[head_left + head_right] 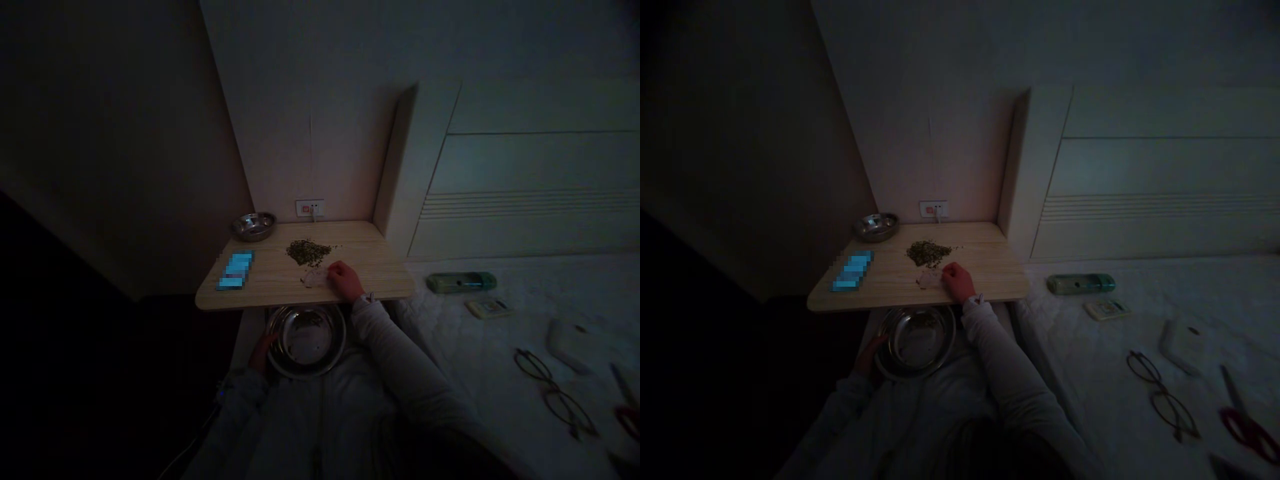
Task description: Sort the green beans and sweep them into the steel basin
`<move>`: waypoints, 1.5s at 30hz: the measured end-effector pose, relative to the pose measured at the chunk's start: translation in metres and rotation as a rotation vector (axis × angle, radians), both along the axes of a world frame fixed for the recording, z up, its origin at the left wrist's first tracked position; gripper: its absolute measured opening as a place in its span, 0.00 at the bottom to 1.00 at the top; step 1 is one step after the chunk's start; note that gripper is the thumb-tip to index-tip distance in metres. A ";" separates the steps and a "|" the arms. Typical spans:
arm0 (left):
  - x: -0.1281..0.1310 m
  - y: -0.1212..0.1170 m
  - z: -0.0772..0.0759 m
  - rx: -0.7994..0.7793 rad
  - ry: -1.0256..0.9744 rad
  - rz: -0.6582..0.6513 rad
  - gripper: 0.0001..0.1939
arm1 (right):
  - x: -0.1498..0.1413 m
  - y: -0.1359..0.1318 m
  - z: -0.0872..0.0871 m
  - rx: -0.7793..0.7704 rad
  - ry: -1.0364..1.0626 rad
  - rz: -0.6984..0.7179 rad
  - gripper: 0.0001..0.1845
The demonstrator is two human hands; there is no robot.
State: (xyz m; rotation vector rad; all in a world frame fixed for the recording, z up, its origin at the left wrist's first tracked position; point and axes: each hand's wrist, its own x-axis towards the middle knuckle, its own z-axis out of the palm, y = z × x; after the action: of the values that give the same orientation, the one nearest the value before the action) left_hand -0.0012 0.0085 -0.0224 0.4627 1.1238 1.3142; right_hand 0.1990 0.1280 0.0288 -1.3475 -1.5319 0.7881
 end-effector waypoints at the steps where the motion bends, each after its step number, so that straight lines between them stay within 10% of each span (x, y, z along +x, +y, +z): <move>1: -0.001 0.001 -0.002 0.000 0.004 0.005 0.06 | 0.000 0.000 0.000 -0.004 0.008 0.003 0.04; 45: 0.002 -0.001 0.003 -0.114 -0.045 0.014 0.05 | 0.002 0.000 -0.004 -0.011 0.026 0.076 0.05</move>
State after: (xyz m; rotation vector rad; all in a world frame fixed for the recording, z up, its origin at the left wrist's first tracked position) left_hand 0.0012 0.0078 -0.0192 0.3402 1.1589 1.2594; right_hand 0.2013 0.1282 0.0247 -1.2880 -1.5681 0.8597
